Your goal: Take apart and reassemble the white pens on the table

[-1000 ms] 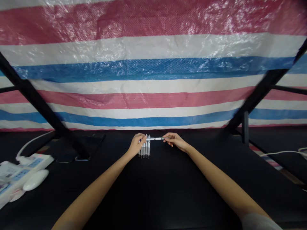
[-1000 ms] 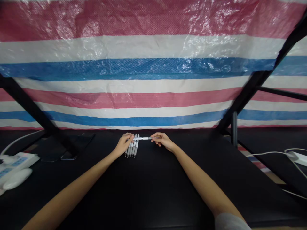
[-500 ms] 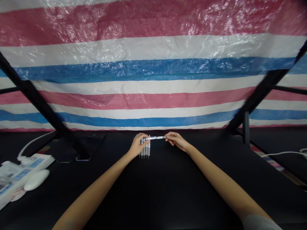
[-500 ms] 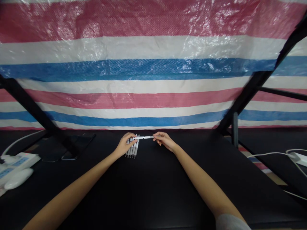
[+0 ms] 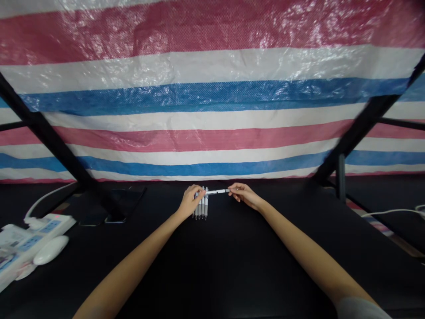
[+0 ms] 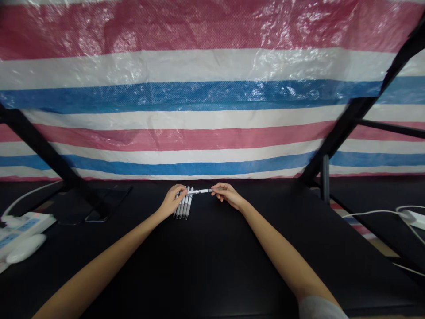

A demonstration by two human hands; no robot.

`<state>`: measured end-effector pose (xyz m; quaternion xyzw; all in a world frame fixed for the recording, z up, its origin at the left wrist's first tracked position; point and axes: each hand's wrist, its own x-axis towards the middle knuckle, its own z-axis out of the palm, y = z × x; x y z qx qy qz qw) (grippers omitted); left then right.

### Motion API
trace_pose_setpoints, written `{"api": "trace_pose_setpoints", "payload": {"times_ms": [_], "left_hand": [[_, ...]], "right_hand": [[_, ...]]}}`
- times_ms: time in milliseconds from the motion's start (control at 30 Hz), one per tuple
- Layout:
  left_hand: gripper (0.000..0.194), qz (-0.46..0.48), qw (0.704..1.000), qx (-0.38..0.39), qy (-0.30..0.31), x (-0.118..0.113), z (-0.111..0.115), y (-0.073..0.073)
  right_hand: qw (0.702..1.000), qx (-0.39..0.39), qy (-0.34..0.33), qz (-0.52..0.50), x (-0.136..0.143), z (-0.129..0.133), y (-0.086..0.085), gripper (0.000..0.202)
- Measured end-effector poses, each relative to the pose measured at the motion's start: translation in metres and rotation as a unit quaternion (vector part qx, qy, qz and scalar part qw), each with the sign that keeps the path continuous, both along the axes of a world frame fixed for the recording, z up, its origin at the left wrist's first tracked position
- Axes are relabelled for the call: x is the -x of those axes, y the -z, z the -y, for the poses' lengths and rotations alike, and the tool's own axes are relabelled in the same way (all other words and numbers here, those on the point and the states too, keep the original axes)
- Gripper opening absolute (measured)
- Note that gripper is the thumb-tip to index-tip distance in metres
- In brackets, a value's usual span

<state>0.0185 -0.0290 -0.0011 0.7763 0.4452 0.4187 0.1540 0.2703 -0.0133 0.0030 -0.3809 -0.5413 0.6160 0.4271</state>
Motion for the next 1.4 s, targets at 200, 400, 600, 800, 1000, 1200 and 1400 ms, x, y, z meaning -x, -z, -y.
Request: {"api": "trace_pose_setpoints", "payload": {"times_ms": [200,400,600,800,1000,1200,1400], "left_hand": [[0.008,0.034,0.999,-0.003,0.008,-0.0005,0.001,-0.0016],[0.01,0.039,0.999,-0.005,0.014,0.0002,0.0001,-0.0013],[0.009,0.044,0.999,0.001,0.013,0.0004,-0.0016,0.0007],[0.019,0.039,0.999,0.0,0.012,0.0014,-0.0019,-0.0001],[0.036,0.044,0.999,0.02,0.002,0.003,-0.0041,0.0016],[0.011,0.068,0.997,0.024,-0.013,0.0014,-0.0029,0.0019],[0.008,0.07,0.997,0.0,0.024,0.001,-0.0039,0.0046]], "right_hand": [[1.0,0.018,0.009,-0.016,-0.0004,-0.0004,-0.0007,0.027],[1.0,0.019,0.004,-0.023,-0.0014,-0.0006,-0.0004,0.026],[0.999,0.018,0.005,-0.03,-0.0028,-0.0023,0.0018,0.026],[1.0,0.004,-0.008,-0.017,-0.0014,0.0004,-0.0001,0.026],[1.0,-0.007,-0.013,-0.002,-0.0007,0.0015,-0.0001,0.024],[1.0,0.003,0.005,-0.021,-0.0006,0.0021,-0.0004,0.022],[1.0,0.008,0.003,-0.029,-0.0006,0.0018,-0.0011,0.023]]}}
